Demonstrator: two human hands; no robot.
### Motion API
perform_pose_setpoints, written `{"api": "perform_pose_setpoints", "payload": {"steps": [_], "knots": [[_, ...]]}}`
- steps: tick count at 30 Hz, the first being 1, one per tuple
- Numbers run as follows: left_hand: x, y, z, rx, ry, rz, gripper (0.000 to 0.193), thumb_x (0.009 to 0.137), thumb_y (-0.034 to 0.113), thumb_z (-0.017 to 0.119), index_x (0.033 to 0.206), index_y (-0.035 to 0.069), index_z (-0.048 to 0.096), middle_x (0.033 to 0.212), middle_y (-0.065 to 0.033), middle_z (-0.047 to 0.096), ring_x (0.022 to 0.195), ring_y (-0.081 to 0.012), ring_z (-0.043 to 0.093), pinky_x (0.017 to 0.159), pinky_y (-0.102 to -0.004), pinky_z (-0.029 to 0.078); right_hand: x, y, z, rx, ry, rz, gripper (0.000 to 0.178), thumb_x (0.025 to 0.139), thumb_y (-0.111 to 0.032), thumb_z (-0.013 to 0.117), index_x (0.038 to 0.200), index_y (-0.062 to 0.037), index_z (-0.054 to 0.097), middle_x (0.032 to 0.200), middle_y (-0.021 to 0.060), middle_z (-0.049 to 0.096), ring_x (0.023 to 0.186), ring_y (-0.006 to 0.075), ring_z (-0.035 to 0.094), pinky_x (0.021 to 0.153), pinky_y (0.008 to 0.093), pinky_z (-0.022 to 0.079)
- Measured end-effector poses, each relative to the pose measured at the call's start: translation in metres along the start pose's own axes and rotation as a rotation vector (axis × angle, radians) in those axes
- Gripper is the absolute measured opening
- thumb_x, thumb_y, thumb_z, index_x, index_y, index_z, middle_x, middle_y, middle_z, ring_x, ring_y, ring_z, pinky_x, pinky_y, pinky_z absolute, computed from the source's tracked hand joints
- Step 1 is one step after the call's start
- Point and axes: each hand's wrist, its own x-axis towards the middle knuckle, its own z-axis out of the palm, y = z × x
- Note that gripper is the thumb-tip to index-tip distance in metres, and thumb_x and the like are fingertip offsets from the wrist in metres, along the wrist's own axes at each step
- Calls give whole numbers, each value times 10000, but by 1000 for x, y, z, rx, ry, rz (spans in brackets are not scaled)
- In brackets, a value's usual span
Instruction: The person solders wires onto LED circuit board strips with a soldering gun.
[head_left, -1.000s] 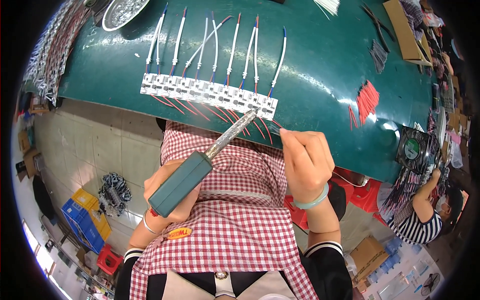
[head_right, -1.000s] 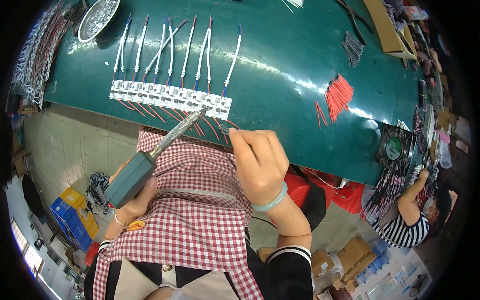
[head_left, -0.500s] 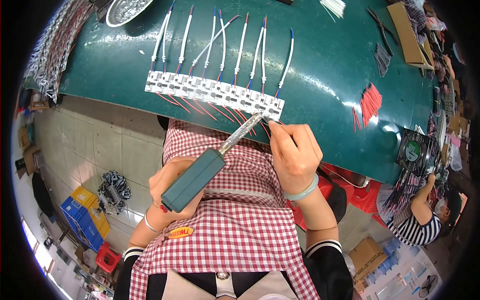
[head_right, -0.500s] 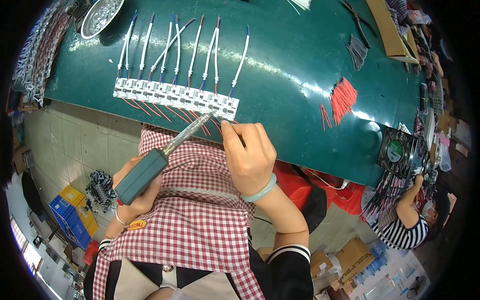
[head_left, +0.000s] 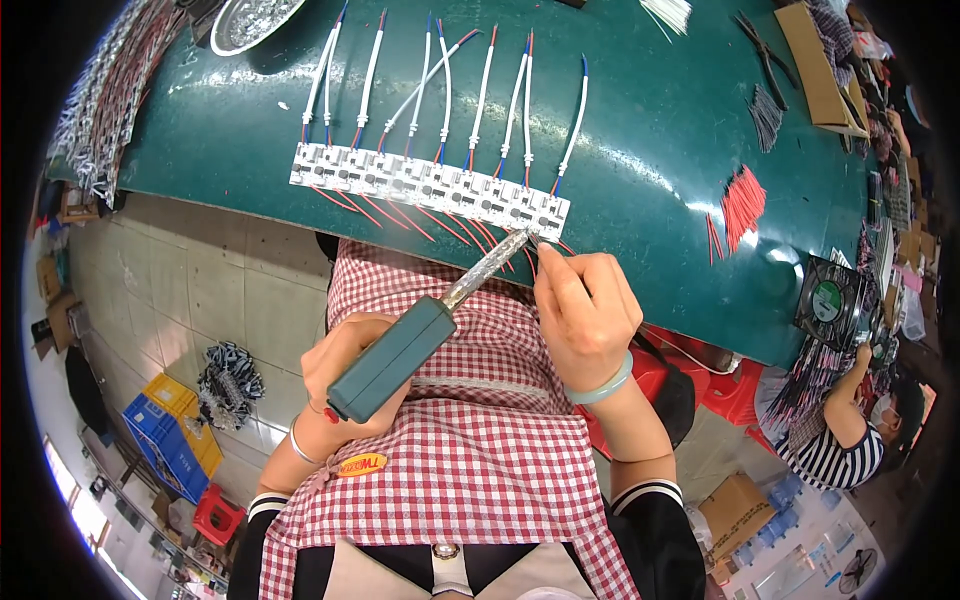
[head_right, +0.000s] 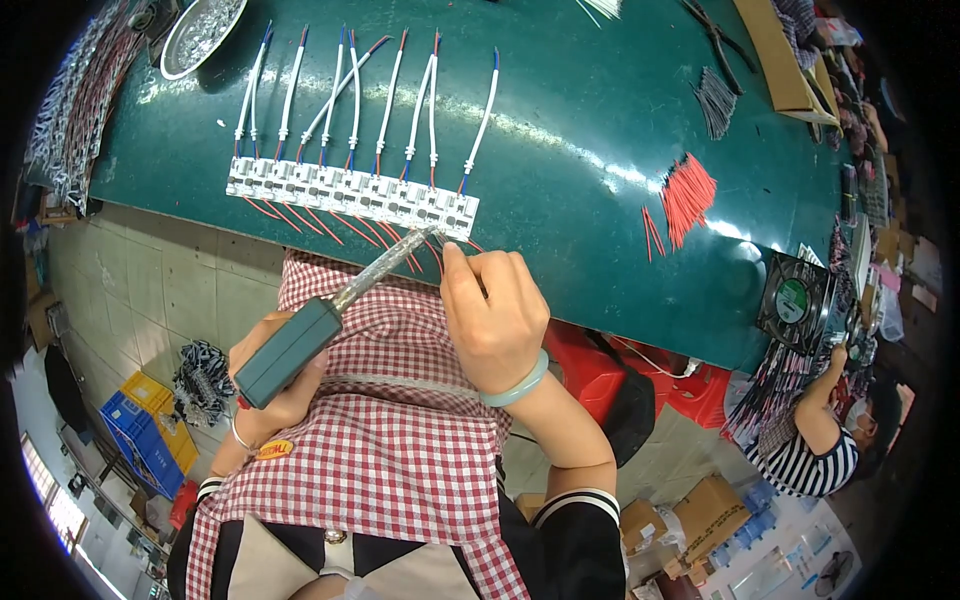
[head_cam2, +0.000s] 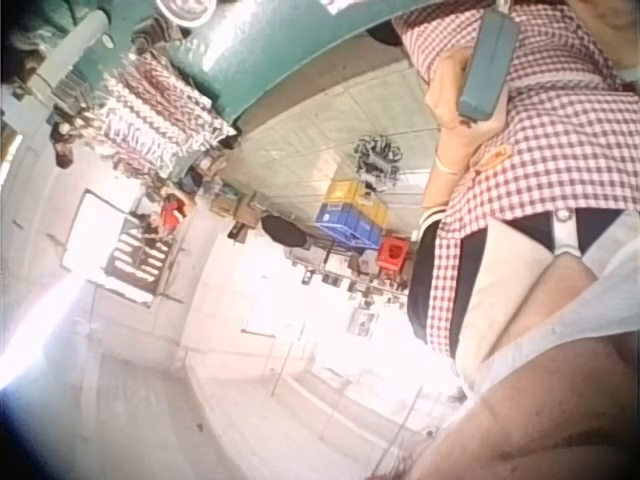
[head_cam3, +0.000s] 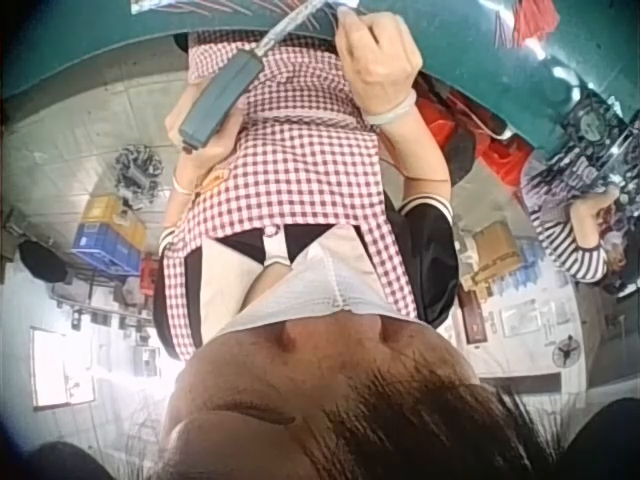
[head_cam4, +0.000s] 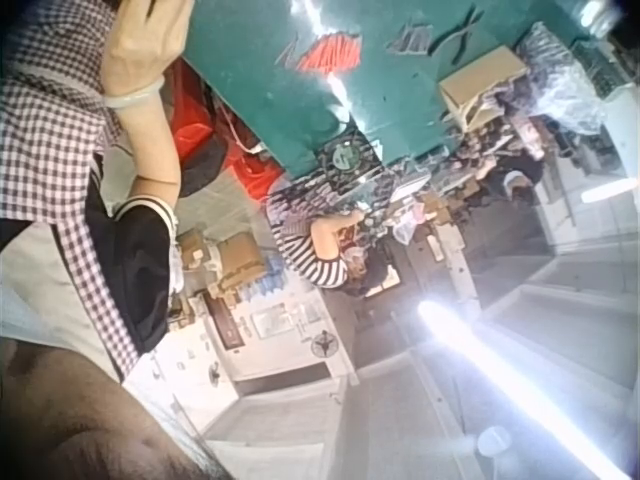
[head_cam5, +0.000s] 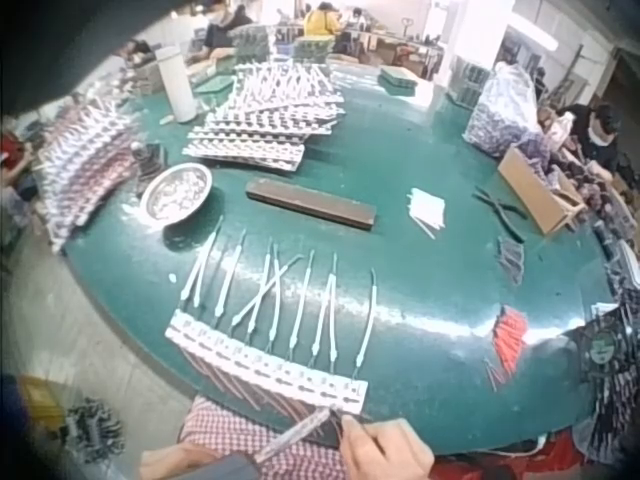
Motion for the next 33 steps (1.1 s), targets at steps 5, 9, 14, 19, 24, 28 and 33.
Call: {"api": "perform_pose_setpoints", "payload": {"steps": [5, 9, 14, 19, 24, 28, 33], "knots": [[1, 0, 1, -24, 9, -8, 232, 702, -29, 744, 915, -81, 665, 867, -178, 681, 747, -296, 706, 680, -344, 572, 0, 0, 1, 3, 9, -5, 271, 686, 97, 793, 932, 7, 727, 734, 81, 567, 630, 223, 584, 538, 335, 470], [3, 0, 0, -15, -5, -7, 254, 652, -63, 732, 886, -86, 636, 824, -186, 672, 720, -298, 698, 656, -337, 567, 0, 1, 1, 13, 8, -8, 269, 687, 101, 792, 932, 13, 725, 737, 85, 567, 635, 226, 585, 537, 337, 467], [-1, -1, -1, -33, -2, -65, 213, 718, -3, 757, 905, -68, 680, 839, -157, 656, 698, -279, 681, 618, -340, 534, 0, 1, 0, 10, 0, -5, 278, 681, 106, 789, 936, 16, 725, 741, 87, 567, 638, 227, 586, 539, 337, 467], [-1, -1, -5, 51, 10, 82, 208, 734, -3, 746, 919, -70, 679, 846, -161, 659, 693, -279, 675, 604, -341, 526, 0, 2, 1, 11, 3, -11, 285, 675, 108, 788, 939, 20, 724, 742, 88, 568, 639, 227, 587, 542, 337, 471], [-11, 1, -8, 90, 64, -16, 238, 771, 42, 742, 986, -50, 695, 931, -196, 682, 737, -298, 683, 640, -354, 531, -1, 4, 1, 5, -3, -37, 266, 722, 71, 756, 980, 24, 713, 775, 83, 570, 665, 226, 574, 542, 331, 473], [-14, 1, -11, 84, 47, -53, 264, 770, 63, 752, 1007, -42, 701, 957, -204, 683, 757, -307, 686, 668, -360, 536, -1, 4, -6, -5, -10, -36, 267, 727, 71, 753, 987, 30, 710, 794, 92, 586, 676, 233, 582, 555, 332, 482], [-16, -2, -15, 126, 50, -29, 273, 764, 64, 752, 1009, -43, 701, 962, -203, 681, 748, -315, 680, 685, -364, 538, 0, -14, -44, -3, -80, 50, 283, 713, 108, 769, 982, 40, 717, 816, 102, 604, 675, 240, 591, 561, 338, 477]]}}
